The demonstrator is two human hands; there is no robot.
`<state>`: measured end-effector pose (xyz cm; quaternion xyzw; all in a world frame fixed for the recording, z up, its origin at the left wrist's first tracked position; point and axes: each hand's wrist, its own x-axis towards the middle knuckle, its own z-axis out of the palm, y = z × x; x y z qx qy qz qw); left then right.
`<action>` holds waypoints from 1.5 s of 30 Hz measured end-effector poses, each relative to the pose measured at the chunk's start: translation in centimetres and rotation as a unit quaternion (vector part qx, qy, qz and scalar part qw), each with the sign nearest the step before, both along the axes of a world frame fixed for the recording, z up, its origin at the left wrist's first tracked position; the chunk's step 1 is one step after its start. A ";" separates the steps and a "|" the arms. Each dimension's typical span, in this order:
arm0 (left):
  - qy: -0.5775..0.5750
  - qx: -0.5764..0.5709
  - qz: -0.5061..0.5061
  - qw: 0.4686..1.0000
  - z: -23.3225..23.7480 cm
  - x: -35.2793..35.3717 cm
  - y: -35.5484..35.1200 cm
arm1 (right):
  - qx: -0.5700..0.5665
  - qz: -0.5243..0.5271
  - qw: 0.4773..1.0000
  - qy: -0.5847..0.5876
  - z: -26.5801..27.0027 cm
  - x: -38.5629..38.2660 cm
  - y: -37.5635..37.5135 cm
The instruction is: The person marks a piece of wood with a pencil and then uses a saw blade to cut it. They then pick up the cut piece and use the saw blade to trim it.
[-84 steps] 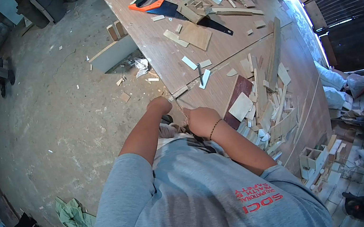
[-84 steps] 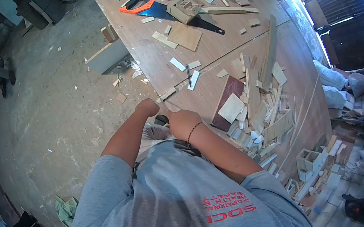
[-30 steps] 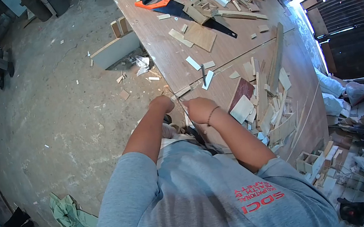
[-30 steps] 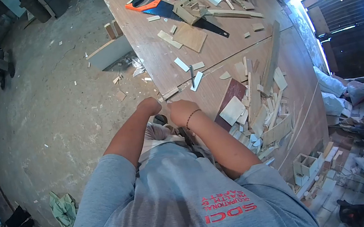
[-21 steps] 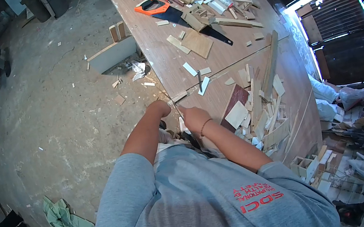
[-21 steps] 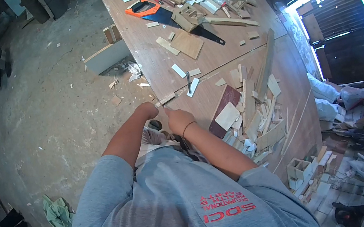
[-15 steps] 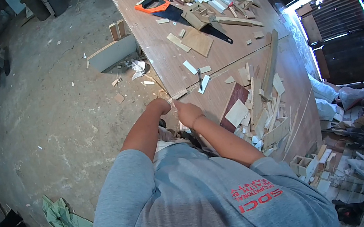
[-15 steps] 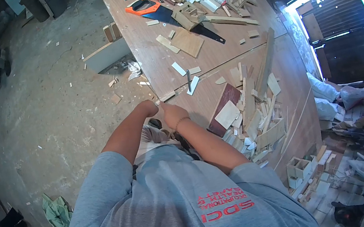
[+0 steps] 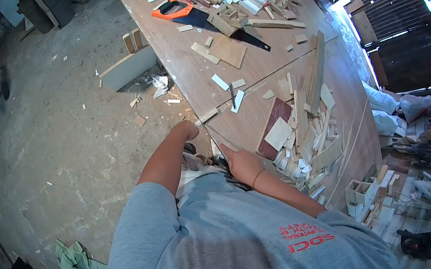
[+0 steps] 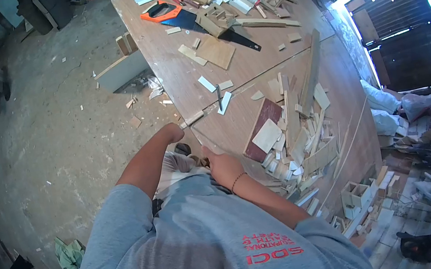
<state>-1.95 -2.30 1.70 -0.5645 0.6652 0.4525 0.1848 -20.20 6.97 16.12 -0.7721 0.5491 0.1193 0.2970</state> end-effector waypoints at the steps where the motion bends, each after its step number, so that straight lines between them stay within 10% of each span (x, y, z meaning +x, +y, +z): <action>1: 0.000 -0.022 0.003 1.000 -0.3 0.1 0.2 | -0.003 -0.011 1.000 0.000 0.0 0.2 -0.1; 6: -0.013 0.001 0.014 1.000 1.0 0.0 0.4 | -0.043 -0.053 0.997 -0.041 -5.8 3.2 -3.1; 13: 0.037 -0.112 -0.079 0.990 -1.7 0.5 0.5 | 0.055 -0.055 0.997 -0.001 1.9 -0.9 3.0; 21: 0.052 0.040 0.107 0.992 1.6 0.3 0.3 | -0.029 -0.079 0.996 -0.040 -5.3 2.0 -0.8; 30: 0.106 0.211 0.128 0.963 -1.7 0.7 -0.3 | -0.003 -0.066 0.997 -0.039 0.8 -1.8 2.8; 36: 0.146 0.219 0.136 0.955 -2.0 1.0 0.0 | -0.030 -0.046 0.998 -0.026 -6.2 2.8 -3.3; 45: 0.153 0.252 0.142 0.945 -1.8 1.2 -0.7 | 0.046 -0.043 0.998 0.004 2.3 -0.4 1.5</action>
